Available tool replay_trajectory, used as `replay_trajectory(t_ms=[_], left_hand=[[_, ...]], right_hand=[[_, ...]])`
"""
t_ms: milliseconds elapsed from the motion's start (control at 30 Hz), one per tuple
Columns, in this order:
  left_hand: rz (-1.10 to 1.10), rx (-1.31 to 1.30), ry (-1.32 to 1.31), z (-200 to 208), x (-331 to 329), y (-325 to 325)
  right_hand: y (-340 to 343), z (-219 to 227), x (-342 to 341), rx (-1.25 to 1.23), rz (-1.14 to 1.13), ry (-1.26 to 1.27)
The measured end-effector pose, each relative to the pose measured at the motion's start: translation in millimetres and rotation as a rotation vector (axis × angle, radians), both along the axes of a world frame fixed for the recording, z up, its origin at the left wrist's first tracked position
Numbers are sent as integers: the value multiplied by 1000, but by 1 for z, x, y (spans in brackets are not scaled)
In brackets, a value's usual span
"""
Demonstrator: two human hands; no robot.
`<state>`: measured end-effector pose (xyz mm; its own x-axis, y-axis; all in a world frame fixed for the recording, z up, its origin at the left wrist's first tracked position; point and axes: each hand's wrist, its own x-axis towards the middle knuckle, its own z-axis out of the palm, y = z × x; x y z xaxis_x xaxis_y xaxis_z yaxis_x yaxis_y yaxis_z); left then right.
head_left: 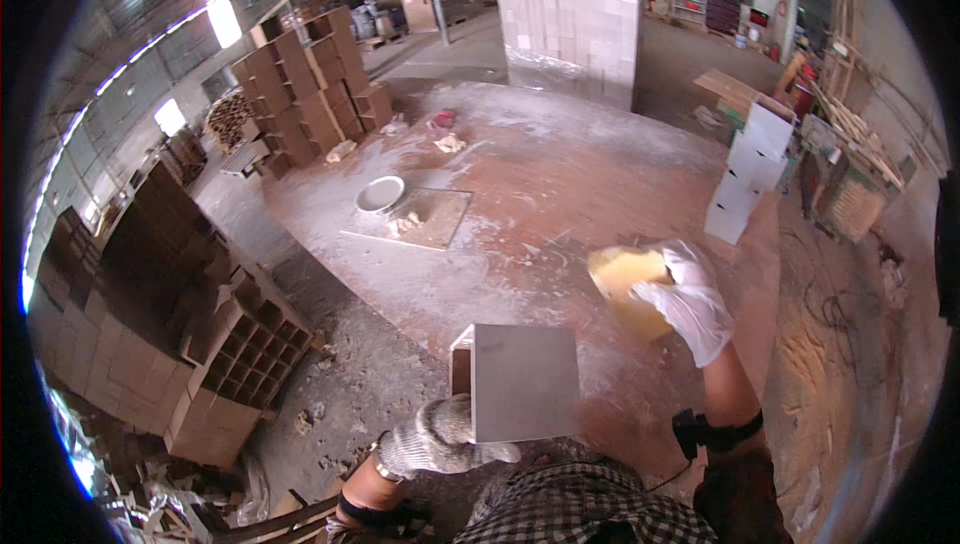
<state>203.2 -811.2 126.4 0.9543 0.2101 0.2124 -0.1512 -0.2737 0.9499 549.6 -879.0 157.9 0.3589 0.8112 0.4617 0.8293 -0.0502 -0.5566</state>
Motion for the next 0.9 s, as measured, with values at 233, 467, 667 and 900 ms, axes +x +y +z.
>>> replay_trajectory(t_ms=[233,467,667,900], left_hand=[[95,123,-111,-16,6,-17],[358,-10,62,-58,-16,-23],[643,-410,-122,-50,-6,-8],[638,-823,-361,-21,30,3]], right_hand=[[-64,-73,14,-315,-22,-65],[-146,-152,42,-436,-57,860],[-184,-189,41,-436,-42,726],[-194,-225,54,-259,-193,704]])
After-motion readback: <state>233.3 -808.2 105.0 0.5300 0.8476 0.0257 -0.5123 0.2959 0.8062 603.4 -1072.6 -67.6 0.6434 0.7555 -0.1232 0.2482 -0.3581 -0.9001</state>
